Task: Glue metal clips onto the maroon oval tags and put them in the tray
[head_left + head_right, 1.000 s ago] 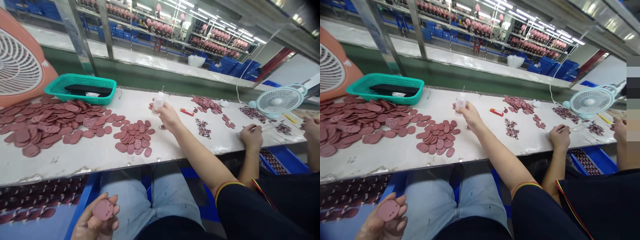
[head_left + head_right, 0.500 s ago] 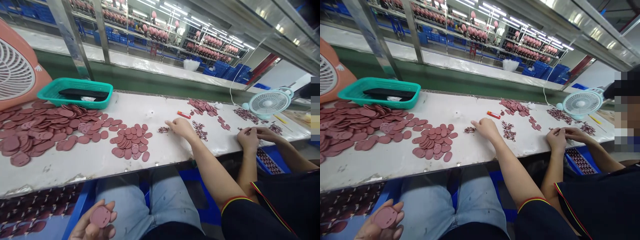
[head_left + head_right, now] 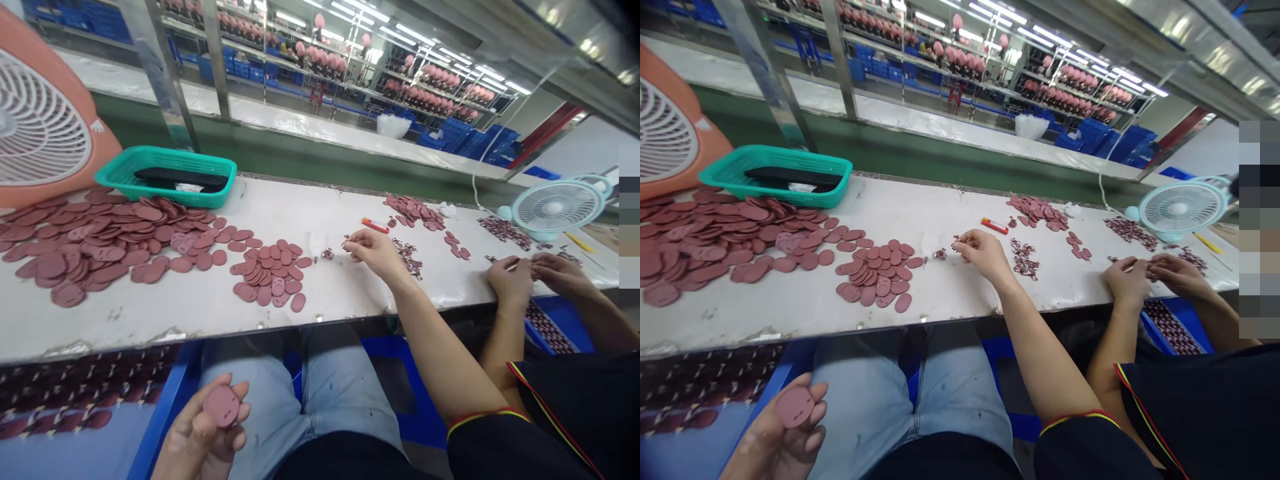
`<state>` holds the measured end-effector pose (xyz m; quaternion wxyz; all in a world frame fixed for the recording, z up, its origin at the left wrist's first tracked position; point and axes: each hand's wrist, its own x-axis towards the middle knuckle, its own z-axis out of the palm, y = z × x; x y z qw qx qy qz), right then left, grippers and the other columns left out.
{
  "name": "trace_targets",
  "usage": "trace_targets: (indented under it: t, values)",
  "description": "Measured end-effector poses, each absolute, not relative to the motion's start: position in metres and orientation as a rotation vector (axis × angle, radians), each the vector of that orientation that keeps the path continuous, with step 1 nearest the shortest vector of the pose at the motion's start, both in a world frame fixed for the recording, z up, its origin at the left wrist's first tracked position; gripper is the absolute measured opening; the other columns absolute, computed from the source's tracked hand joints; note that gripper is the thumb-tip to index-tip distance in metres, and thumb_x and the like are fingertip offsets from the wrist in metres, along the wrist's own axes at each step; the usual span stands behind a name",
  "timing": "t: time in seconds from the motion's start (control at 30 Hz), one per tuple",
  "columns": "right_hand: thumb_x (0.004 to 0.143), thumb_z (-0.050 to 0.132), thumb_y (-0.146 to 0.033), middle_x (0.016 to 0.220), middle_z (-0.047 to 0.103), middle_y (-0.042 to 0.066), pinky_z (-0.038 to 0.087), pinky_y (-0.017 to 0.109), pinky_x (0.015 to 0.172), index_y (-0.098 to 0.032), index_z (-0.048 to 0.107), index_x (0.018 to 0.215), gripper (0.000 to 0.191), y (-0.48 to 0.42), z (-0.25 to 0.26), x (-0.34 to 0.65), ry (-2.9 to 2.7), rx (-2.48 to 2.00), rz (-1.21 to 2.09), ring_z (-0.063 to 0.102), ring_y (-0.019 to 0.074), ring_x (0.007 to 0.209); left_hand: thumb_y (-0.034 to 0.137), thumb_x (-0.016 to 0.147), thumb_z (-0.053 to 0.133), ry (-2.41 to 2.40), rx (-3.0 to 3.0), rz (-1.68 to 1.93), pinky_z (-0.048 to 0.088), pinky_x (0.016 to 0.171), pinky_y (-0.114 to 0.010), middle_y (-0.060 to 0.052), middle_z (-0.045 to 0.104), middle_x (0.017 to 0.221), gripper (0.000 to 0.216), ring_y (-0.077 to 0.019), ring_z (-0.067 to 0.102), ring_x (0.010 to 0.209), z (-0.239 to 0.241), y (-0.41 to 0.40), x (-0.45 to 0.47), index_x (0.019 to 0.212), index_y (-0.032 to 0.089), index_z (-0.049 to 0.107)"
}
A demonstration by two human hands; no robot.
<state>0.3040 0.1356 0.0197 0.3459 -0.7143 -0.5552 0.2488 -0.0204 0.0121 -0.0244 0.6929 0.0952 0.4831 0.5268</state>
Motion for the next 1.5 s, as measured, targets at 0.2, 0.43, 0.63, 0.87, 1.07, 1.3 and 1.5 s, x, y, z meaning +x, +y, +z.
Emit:
trace_targets:
  t: [0.2,0.43,0.63,0.87,1.07,1.3,1.5]
  values:
    - [0.083,0.071,-0.047,0.089,0.075,0.005,0.061,0.029,0.064,-0.019,0.069,0.098,0.031,0.069,0.031,0.224,-1.386,-1.271,1.239,0.072,0.0161,0.074,0.044,0.040,0.099,1.101,0.180,1.096,0.054,0.048,-0.014,-0.002,0.078,0.069,0.049,-0.0137,0.071,0.056,0.005,0.008,-0.004,0.079,0.021,0.080]
    - [0.086,0.075,-0.021,0.086,0.074,0.002,0.057,0.025,0.068,-0.022,0.076,0.094,0.008,0.029,0.043,0.166,-1.644,-1.037,1.235,0.067,0.0129,0.075,0.049,0.057,0.093,0.896,0.326,0.973,0.054,0.050,-0.014,-0.002,0.071,0.063,0.045,-0.0110,0.066,0.057,-0.001,0.005,-0.008,0.082,0.014,0.080]
    - [0.085,0.076,-0.016,0.083,0.074,0.000,0.054,0.021,0.067,-0.021,0.076,0.094,0.010,0.030,0.041,0.167,-1.764,-1.082,1.172,0.065,0.0108,0.072,0.049,0.058,0.092,0.915,0.290,0.948,0.054,0.052,-0.013,0.000,0.069,0.064,0.043,-0.0093,0.065,0.057,0.001,0.003,-0.010,0.083,0.016,0.080]
    - [0.086,0.075,-0.013,0.084,0.074,0.001,0.052,0.016,0.069,-0.015,0.075,0.096,0.010,0.032,0.040,0.165,-1.840,-1.036,1.121,0.065,0.0082,0.072,0.049,0.057,0.093,0.910,0.261,0.933,0.053,0.051,-0.013,0.002,0.065,0.061,0.041,-0.0081,0.062,0.056,0.003,0.003,-0.010,0.078,0.016,0.079]
    - [0.087,0.074,-0.013,0.082,0.073,0.002,0.051,0.017,0.068,-0.014,0.075,0.095,0.009,0.032,0.041,0.167,-1.902,-1.002,1.097,0.066,0.0086,0.072,0.046,0.057,0.093,0.903,0.215,0.924,0.052,0.049,-0.012,0.003,0.064,0.059,0.040,-0.0074,0.062,0.054,0.004,0.003,-0.010,0.077,0.015,0.079]
    - [0.088,0.072,-0.010,0.081,0.074,0.003,0.051,0.021,0.072,-0.014,0.073,0.094,0.008,0.035,0.043,0.166,-2.025,-0.931,0.959,0.066,0.0112,0.073,0.041,0.056,0.095,0.909,0.165,0.949,0.053,0.049,-0.012,0.003,0.066,0.060,0.037,-0.0067,0.061,0.052,0.004,0.001,-0.009,0.078,0.016,0.079]
    - [0.087,0.072,-0.009,0.081,0.074,0.003,0.053,0.024,0.069,-0.016,0.070,0.093,0.010,0.035,0.041,0.164,-2.052,-0.881,0.934,0.066,0.0125,0.071,0.035,0.056,0.096,0.892,0.163,0.927,0.053,0.051,-0.013,0.002,0.068,0.061,0.036,-0.0074,0.062,0.054,-0.002,-0.002,-0.013,0.082,0.016,0.080]
